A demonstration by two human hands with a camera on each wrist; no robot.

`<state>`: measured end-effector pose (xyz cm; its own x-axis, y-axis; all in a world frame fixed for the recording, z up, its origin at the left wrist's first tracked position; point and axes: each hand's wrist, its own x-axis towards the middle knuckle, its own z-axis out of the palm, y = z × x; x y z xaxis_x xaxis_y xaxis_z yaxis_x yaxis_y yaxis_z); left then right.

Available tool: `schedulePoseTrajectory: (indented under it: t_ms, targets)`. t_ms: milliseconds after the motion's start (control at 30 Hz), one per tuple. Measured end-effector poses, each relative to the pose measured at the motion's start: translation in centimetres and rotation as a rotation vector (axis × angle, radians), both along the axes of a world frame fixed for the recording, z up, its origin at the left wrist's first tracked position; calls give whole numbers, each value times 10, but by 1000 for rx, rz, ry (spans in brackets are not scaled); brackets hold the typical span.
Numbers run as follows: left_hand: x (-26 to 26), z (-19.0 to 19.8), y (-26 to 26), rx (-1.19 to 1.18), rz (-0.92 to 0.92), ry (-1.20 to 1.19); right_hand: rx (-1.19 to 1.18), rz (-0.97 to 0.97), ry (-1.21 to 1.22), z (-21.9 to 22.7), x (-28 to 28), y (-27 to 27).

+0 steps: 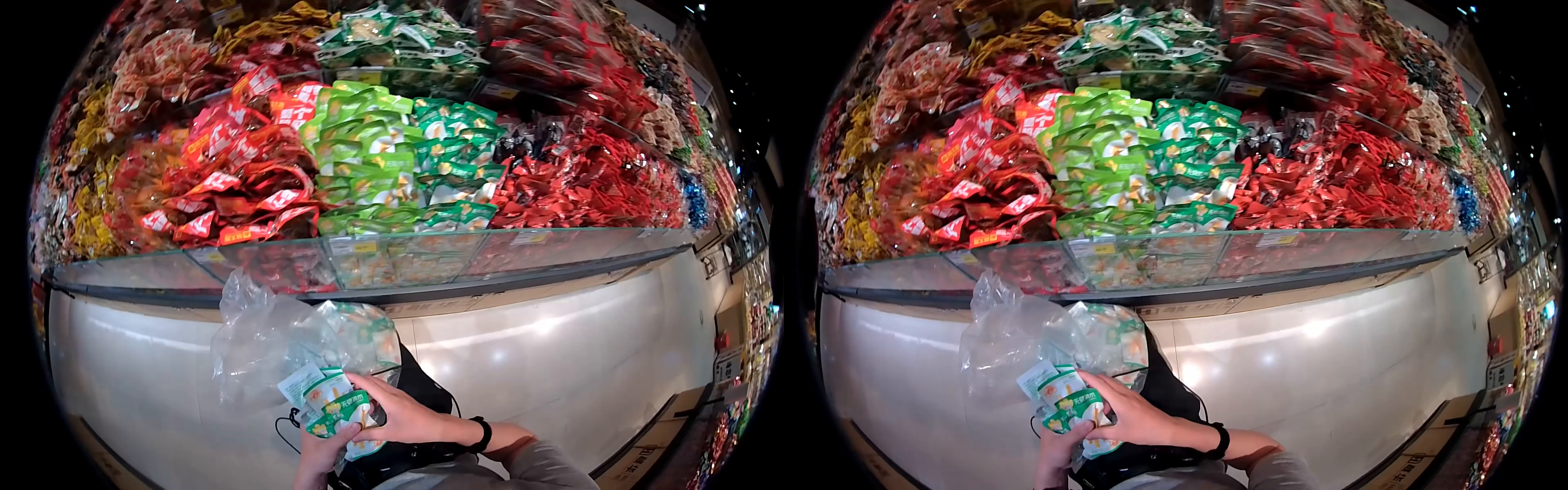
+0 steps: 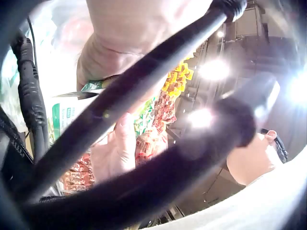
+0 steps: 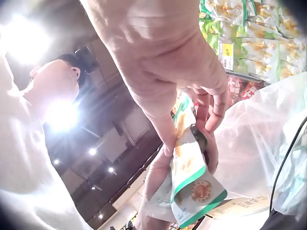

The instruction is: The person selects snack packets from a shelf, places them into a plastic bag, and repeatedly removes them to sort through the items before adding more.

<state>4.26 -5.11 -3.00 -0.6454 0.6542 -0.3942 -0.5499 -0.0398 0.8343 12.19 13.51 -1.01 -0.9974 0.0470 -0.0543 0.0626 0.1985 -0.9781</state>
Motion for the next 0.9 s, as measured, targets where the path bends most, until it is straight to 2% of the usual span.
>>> schedulePoseTrajectory:
  t_ms: [33, 133, 267, 300, 367, 433, 467, 567, 667, 767, 800, 833, 867, 900]
  targets:
    - [1, -2, 2, -6, 11, 2, -48, -7, -66, 4, 1, 2]
    - [2, -5, 6, -32, 22, 25, -85, -80, 24, -6, 3, 6]
    - [1, -5, 11, -76, 12, 73, -115, -124, -23, -13, 9, 10]
    - [1, -4, 12, -76, 7, 75, -103, -188, 23, -16, 9, 9]
    - [1, 0, 14, -114, 83, 55, -90, -256, 71, -21, 10, 12]
    - [-3, 5, 13, -123, 100, 49, -186, -313, -20, -23, 11, 18]
    - [-4, 7, 14, -92, 113, 40, -210, -326, 15, -22, 11, 19]
    - [-6, 3, 10, -94, 86, 30, -311, -283, 58, -31, 13, 16]
    - [-3, 7, 15, -121, 53, 35, -254, -264, 32, -38, 18, 17]
    - [1, 7, 16, -105, 83, 42, -298, -288, -24, -29, 23, 26]
    - [1, 5, 15, -127, 84, 50, -272, -283, -11, -34, 26, 33]
    - [1, 4, 14, -150, 86, 57, -255, -324, 19, -19, 27, 43]
    - [0, 3, 12, -150, 83, 54, -59, -365, 125, -13, 27, 58]
    - [-1, 3, 11, -141, 92, 50, -207, -406, 291, 1, 25, 72]
